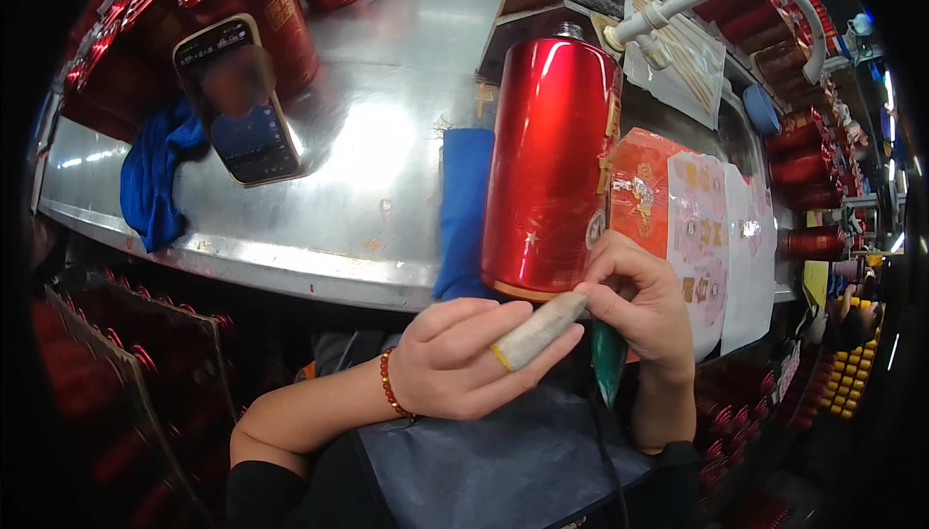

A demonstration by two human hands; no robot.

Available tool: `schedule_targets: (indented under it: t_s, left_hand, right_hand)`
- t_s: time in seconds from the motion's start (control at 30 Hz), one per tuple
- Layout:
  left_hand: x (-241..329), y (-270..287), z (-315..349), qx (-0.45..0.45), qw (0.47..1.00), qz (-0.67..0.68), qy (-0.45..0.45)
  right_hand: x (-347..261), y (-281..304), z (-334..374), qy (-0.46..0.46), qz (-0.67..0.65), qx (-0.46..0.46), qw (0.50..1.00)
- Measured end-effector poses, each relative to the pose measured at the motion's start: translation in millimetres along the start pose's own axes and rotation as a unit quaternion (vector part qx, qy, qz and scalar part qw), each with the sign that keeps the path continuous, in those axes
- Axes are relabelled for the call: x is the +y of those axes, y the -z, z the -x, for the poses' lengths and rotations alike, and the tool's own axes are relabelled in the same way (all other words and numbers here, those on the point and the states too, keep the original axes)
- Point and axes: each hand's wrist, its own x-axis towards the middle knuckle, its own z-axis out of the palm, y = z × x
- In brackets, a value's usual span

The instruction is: The person cleans a red cylindrical container using a green scrubbing tool and a blue cloth. They scrub the container's surface, wipe it with the cloth, and rotate it to clean different sides.

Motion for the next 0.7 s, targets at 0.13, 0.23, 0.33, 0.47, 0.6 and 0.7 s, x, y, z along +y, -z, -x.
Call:
schedule_targets:
  t_s: [0.13,0.23,0.33,0.47,0.6,0.7]
  left_hand:
    - [-7.1,2.0,-25.9,0.003,0.991,-0.009,0.135]
    - [-19.9,-2.0,-37.8,-0.014,0.984,0.037,0.172]
    - [-21.7,0.6,-37.3,-0.029,0.983,0.032,0.181]
    - [-25.2,-0.3,-31.2,-0.024,0.982,0.042,0.182]
    - [-26.3,-2.5,-28.0,-0.011,0.98,0.074,0.187]
    - [-28.4,-4.7,-24.5,-0.008,0.98,0.07,0.187]
  right_hand:
    - [-6.5,-4.2,-0.1,0.015,0.037,0.012,0.999]
    - [-10.0,-3.8,1.7,0.026,0.045,0.019,0.998]
    - [-8.0,1.1,4.5,0.038,0.059,0.017,0.997]
    - [-10.7,6.0,7.7,0.033,0.074,0.018,0.997]
    - [-10.9,10.8,11.4,0.018,0.078,0.015,0.997]
    - [-11.1,11.5,13.7,0.016,0.071,0.019,0.997]
